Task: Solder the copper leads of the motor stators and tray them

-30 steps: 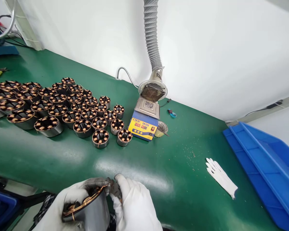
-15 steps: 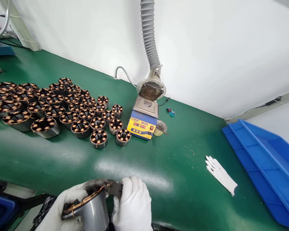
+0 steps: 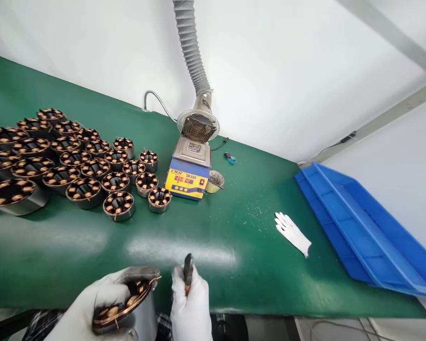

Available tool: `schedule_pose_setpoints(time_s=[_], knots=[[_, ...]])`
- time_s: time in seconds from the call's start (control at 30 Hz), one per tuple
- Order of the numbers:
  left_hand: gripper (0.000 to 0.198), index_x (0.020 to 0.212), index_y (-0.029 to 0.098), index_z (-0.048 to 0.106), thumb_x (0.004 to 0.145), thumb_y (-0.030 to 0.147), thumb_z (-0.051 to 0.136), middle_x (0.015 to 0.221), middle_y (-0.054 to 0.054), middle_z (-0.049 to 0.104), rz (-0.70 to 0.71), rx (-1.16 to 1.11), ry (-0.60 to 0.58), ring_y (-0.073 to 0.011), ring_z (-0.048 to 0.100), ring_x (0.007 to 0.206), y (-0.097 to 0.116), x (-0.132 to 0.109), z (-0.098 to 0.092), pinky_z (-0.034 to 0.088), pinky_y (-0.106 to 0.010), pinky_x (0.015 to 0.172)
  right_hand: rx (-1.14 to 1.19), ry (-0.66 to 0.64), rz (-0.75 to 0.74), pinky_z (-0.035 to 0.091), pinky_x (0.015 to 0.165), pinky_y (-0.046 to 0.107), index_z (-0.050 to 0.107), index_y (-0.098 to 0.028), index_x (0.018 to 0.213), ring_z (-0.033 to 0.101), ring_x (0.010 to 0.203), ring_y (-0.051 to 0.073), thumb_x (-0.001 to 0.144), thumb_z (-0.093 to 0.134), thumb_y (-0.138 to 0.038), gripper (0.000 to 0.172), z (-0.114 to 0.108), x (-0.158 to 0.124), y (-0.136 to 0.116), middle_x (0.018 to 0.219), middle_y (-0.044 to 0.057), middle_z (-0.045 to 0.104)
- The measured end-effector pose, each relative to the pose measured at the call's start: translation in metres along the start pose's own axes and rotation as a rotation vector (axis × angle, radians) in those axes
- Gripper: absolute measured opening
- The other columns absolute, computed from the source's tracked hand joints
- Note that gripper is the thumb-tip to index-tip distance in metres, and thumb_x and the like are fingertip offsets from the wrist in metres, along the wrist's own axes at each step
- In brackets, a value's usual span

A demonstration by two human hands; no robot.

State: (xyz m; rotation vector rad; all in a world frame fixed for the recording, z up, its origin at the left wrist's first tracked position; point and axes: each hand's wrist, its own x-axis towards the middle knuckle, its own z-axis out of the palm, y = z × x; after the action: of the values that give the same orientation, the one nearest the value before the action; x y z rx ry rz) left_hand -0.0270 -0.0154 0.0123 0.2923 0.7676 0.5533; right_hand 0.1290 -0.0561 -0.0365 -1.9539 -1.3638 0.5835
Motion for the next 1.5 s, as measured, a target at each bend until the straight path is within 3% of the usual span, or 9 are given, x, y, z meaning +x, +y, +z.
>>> schedule_pose_setpoints(time_s=[0.23, 0.4, 0.5, 0.6, 0.83, 1.0, 1.17, 1.27, 1.5], knots=[[0.031, 0.082, 0.023, 0.073, 0.051, 0.026, 0.072, 0.068, -0.002, 0.069, -0.020, 0.235, 0.015, -0.0303, 0.065, 0.080, 0.000, 0.017, -0.011, 0.053, -0.033, 0.063, -0.630, 0.034, 0.075, 0.044, 0.051, 0.031, 0.056, -0.018, 0.078, 0.057, 0.052, 0.021, 0.088, 0.041, -0.036, 0.026, -0.036, 0.070, 0.048, 0.063, 0.006, 0.061], [0.026, 0.075, 0.024, 0.074, 0.054, 0.016, 0.064, 0.078, -0.002, 0.072, 0.207, 0.461, 0.004, -0.0323, 0.060, 0.100, 0.007, 0.022, -0.016, 0.048, -0.037, 0.085, -0.662, 0.161, -0.057, 0.030, 0.092, 0.059, 0.059, -0.011, 0.098, 0.048, 0.109, 0.037, 0.079, 0.052, -0.048, 0.043, -0.047, 0.107, 0.070, 0.108, 0.023, 0.057], [0.034, 0.087, 0.023, 0.072, 0.054, 0.021, 0.068, 0.103, -0.006, 0.069, 0.461, 0.709, -0.002, -0.0350, 0.056, 0.106, 0.009, 0.026, -0.016, 0.044, -0.041, 0.091, -0.130, 0.026, -0.173, 0.038, 0.092, 0.048, 0.056, -0.016, 0.103, 0.052, 0.107, 0.028, 0.082, 0.043, -0.058, 0.048, -0.028, 0.083, 0.047, 0.110, 0.016, 0.058], [0.031, 0.078, 0.023, 0.072, 0.048, 0.027, 0.076, 0.122, -0.007, 0.059, 0.583, 0.884, 0.024, -0.0393, 0.041, 0.122, 0.013, 0.035, -0.014, 0.037, -0.044, 0.099, 0.608, -0.563, -0.239, 0.050, 0.076, 0.039, 0.057, -0.019, 0.107, 0.062, 0.092, 0.026, 0.071, 0.037, -0.078, 0.072, 0.009, 0.039, 0.017, 0.101, 0.014, 0.064], [0.081, 0.127, 0.018, 0.044, 0.052, 0.025, 0.072, 0.137, -0.018, 0.043, 1.004, 1.599, 0.240, -0.0365, 0.038, 0.125, 0.000, 0.042, -0.038, 0.030, -0.056, 0.102, 1.453, -0.448, 0.336, 0.046, 0.088, 0.040, 0.061, -0.024, 0.108, 0.060, 0.097, 0.025, 0.067, 0.067, -0.049, 0.049, 0.065, 0.010, -0.010, 0.110, 0.006, 0.064], [0.027, 0.099, 0.029, 0.066, 0.074, 0.023, 0.059, 0.111, -0.004, 0.067, 0.790, 1.215, 0.196, -0.0244, 0.057, 0.108, 0.003, 0.039, -0.047, 0.044, -0.042, 0.096, 1.486, -0.421, 0.366, 0.047, 0.086, 0.039, 0.066, -0.022, 0.098, 0.063, 0.089, 0.024, 0.064, 0.073, -0.039, 0.039, 0.063, 0.015, -0.016, 0.096, 0.005, 0.068], [0.027, 0.079, 0.018, 0.066, 0.066, 0.042, 0.067, 0.063, -0.001, 0.068, 0.414, 0.311, 0.419, -0.0095, 0.048, 0.034, 0.015, 0.057, -0.032, 0.033, -0.018, 0.024, 1.572, -0.573, 0.506, 0.052, 0.064, 0.038, 0.065, -0.015, 0.095, 0.065, 0.066, 0.023, 0.066, 0.069, -0.044, 0.042, 0.066, 0.014, -0.013, 0.071, 0.006, 0.068], [0.026, 0.081, 0.020, 0.063, 0.067, 0.041, 0.069, 0.066, 0.003, 0.066, 0.617, 0.007, 0.415, -0.0110, 0.062, 0.058, 0.018, 0.060, -0.036, 0.052, -0.018, 0.053, 1.653, -0.691, 0.563, 0.049, 0.051, 0.031, 0.064, -0.010, 0.095, 0.064, 0.058, 0.021, 0.067, 0.065, -0.049, 0.048, 0.065, 0.019, -0.009, 0.074, 0.009, 0.069], [0.101, 0.129, 0.024, 0.045, 0.035, 0.010, 0.080, 0.131, -0.010, 0.051, 0.401, 1.064, 0.047, -0.0322, 0.044, 0.121, 0.022, 0.039, -0.059, 0.035, -0.043, 0.104, 1.666, -0.554, 0.798, 0.050, 0.075, 0.037, 0.066, -0.017, 0.089, 0.065, 0.081, 0.023, 0.066, 0.064, -0.048, 0.038, 0.063, 0.019, -0.004, 0.084, 0.006, 0.071]])
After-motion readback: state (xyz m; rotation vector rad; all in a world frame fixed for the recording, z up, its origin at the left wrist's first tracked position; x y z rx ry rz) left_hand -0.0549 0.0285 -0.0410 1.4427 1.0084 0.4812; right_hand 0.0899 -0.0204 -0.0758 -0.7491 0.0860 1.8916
